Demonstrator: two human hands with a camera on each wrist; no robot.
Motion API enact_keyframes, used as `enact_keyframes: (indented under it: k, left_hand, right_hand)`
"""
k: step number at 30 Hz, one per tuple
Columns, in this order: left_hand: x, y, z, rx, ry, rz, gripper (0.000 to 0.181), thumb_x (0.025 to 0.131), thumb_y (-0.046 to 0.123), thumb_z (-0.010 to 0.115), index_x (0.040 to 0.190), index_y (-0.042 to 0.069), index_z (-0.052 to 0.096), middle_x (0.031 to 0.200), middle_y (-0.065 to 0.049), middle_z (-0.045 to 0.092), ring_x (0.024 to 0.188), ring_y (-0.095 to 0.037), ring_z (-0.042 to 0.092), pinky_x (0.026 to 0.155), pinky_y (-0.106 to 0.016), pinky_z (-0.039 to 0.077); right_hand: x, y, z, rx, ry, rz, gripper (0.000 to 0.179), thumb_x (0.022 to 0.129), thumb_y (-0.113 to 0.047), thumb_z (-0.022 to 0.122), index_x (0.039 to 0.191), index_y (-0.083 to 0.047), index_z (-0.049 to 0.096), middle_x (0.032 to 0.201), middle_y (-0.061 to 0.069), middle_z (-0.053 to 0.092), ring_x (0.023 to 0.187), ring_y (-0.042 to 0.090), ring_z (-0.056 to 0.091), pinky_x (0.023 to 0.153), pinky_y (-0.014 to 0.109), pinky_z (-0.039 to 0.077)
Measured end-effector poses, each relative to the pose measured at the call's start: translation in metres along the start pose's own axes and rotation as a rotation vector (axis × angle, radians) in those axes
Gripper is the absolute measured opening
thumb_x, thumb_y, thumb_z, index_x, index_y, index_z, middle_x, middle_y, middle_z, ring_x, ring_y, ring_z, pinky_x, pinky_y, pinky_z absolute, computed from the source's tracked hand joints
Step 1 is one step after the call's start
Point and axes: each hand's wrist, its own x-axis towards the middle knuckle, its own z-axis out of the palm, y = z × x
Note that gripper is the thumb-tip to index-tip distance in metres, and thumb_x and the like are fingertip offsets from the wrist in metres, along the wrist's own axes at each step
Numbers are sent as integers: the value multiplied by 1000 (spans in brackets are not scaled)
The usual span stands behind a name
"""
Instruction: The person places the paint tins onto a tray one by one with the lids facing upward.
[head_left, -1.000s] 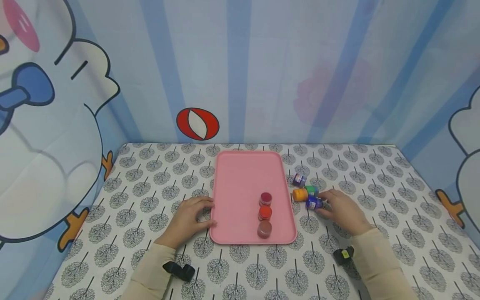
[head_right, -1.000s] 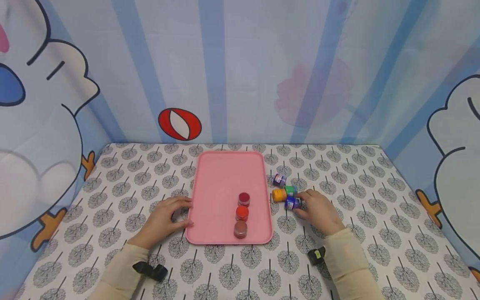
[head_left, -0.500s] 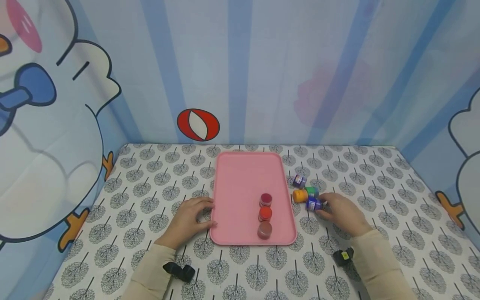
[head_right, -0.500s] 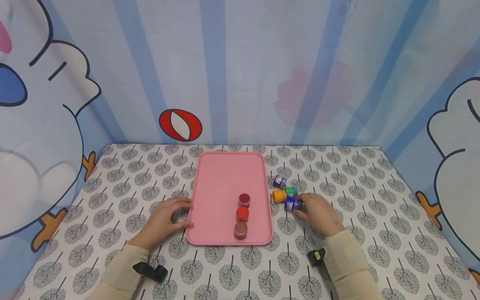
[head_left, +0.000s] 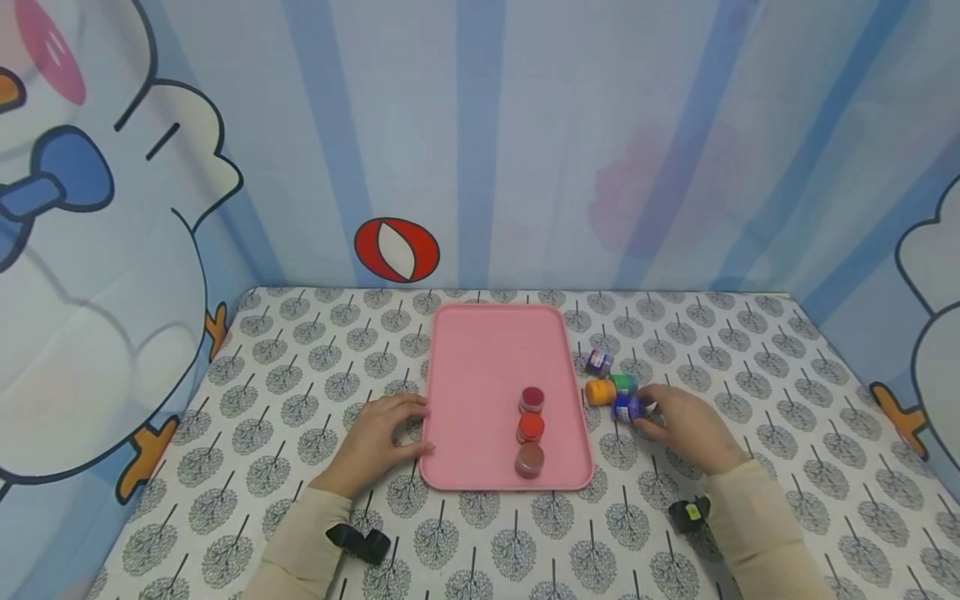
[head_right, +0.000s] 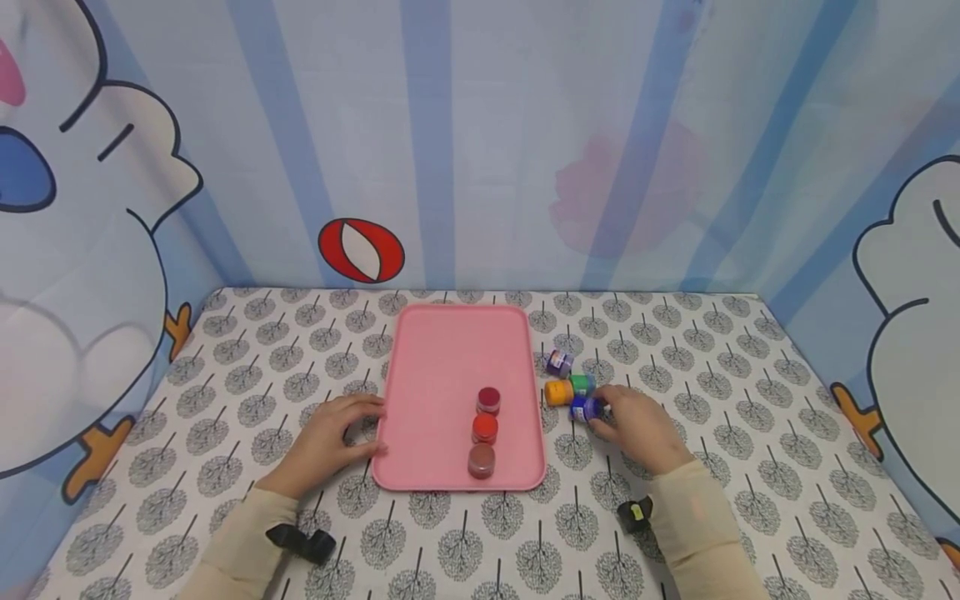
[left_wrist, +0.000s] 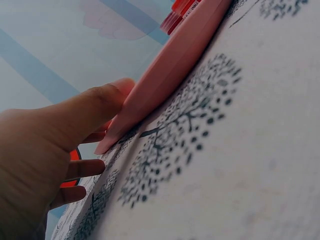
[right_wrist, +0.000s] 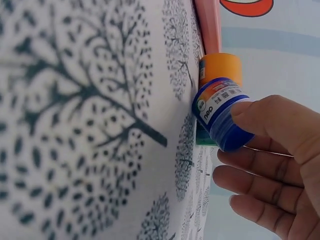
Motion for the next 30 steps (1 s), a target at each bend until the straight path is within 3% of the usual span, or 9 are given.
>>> enact_keyframes:
  k: [13, 30]
  left_hand:
    - [1, 0, 1, 3, 11, 13, 52, 74, 39, 79, 117, 14, 65, 135, -5, 59, 128, -28, 52, 113, -54, 34]
    - [0, 2, -1, 10, 0, 6, 53, 74, 39, 78, 118, 13, 64, 136, -5, 58, 129, -29, 51, 114, -53, 33]
  right_hand:
    - [-1, -2, -6, -29, 25, -41, 39, 82, -22, 74, 114, -3, 62, 107, 16, 67, 92, 30, 65, 81, 49, 56]
    - [4, -18, -21, -79, 59, -119, 41, 82, -22, 73, 116, -1, 63, 101, 12, 68, 87, 26, 66, 77, 44, 58]
